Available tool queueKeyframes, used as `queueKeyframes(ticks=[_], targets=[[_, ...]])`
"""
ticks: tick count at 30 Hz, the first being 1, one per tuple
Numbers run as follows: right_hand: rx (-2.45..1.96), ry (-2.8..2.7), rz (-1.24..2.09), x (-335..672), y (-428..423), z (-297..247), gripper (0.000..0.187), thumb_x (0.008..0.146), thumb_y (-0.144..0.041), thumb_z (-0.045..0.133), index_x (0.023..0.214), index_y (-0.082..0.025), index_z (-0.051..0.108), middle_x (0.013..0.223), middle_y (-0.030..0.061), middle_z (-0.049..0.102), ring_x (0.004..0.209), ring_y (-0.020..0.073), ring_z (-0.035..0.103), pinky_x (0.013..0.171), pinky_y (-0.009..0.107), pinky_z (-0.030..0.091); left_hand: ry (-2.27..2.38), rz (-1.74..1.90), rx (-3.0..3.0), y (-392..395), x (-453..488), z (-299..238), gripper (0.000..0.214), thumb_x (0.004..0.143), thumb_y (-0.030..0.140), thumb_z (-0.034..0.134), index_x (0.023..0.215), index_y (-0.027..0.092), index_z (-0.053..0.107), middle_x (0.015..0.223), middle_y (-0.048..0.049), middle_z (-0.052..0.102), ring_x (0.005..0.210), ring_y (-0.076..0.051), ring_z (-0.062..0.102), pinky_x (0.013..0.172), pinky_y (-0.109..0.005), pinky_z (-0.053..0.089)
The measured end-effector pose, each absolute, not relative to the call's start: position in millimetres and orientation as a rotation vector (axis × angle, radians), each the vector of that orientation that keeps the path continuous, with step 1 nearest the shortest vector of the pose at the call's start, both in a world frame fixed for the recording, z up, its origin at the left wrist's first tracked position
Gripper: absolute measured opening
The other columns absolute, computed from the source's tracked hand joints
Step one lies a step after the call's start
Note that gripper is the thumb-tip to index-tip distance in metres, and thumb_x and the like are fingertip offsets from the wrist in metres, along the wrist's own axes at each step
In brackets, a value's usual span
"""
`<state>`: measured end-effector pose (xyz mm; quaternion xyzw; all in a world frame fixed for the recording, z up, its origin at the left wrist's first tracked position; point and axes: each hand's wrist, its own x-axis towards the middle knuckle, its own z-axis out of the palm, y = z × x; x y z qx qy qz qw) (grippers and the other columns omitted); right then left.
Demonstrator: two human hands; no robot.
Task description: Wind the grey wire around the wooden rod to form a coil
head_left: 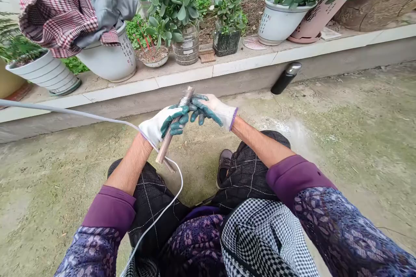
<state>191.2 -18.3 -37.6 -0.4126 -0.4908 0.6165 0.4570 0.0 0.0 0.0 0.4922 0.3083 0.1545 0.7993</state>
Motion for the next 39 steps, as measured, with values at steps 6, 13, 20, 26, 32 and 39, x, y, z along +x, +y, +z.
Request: queueKeyframes(ticks=[6,13,20,26,32,39], targets=[[-1.109,-1.264,1.422,209.5,-40.4,-27.1,0.028,0.086,-0.038,0.072,0.095,-0.013,0.065,0.056,-0.0037,0.058,0.039,0.0067,0.046,0.033,0.017,0.036,0.723,0.358,0.985,2.0,-6.8,5.8,0.029,0.089,0.046,0.067,0.094,0.017,0.068,0.049,0.0074,0.039,0.030,-0.003,0.023,0.028,-0.015,0.021],[-0.985,-1.106,1.323,190.9,-18.4,-20.9,0.032,0.094,-0.043,0.063,0.115,-0.019,0.062,0.090,0.0037,0.073,0.071,0.0121,0.068,0.055,0.020,0.056,0.875,0.356,0.979,-9.9,-5.6,8.8,0.034,0.093,0.052,0.058,0.100,0.020,0.069,0.047,0.0064,0.039,0.027,-0.005,0.020,0.026,-0.018,0.019],[-1.048,-1.390,1.593,189.7,-33.9,-21.2,0.048,0.091,-0.063,0.061,0.087,-0.015,0.062,0.061,0.0022,0.065,0.042,0.0099,0.053,0.033,0.019,0.040,0.748,0.440,1.243,-5.9,-16.3,12.8,0.027,0.082,0.039,0.071,0.095,0.016,0.070,0.056,-0.0004,0.054,0.033,-0.009,0.038,0.029,-0.023,0.035],[-1.184,-1.205,1.301,220.6,-24.5,-17.7,0.022,0.084,-0.035,0.070,0.091,-0.014,0.067,0.049,-0.0082,0.040,0.038,0.0059,0.032,0.034,0.018,0.027,0.840,0.538,1.262,-7.3,-28.0,19.9,0.032,0.071,0.026,0.081,0.098,0.015,0.069,0.058,0.0011,0.055,0.036,-0.007,0.043,0.031,-0.020,0.036],[-1.265,-1.067,1.198,236.0,-20.5,-15.7,0.014,0.078,-0.025,0.065,0.087,-0.015,0.068,0.047,-0.0092,0.032,0.038,0.0060,0.023,0.036,0.020,0.018,0.667,0.815,1.059,0.0,-45.1,28.8,0.022,0.093,0.040,0.063,0.093,0.018,0.064,0.047,0.0105,0.038,0.027,-0.001,0.020,0.027,-0.015,0.023],[-1.407,-1.137,1.136,227.6,-33.9,-12.9,0.018,0.068,-0.023,0.063,0.081,-0.012,0.070,0.048,-0.0075,0.037,0.041,0.0062,0.026,0.039,0.022,0.015,0.701,0.879,1.079,14.0,-58.5,27.1,0.043,0.097,0.060,0.049,0.095,0.019,0.062,0.047,0.0087,0.043,0.027,-0.005,0.026,0.028,-0.019,0.024]])
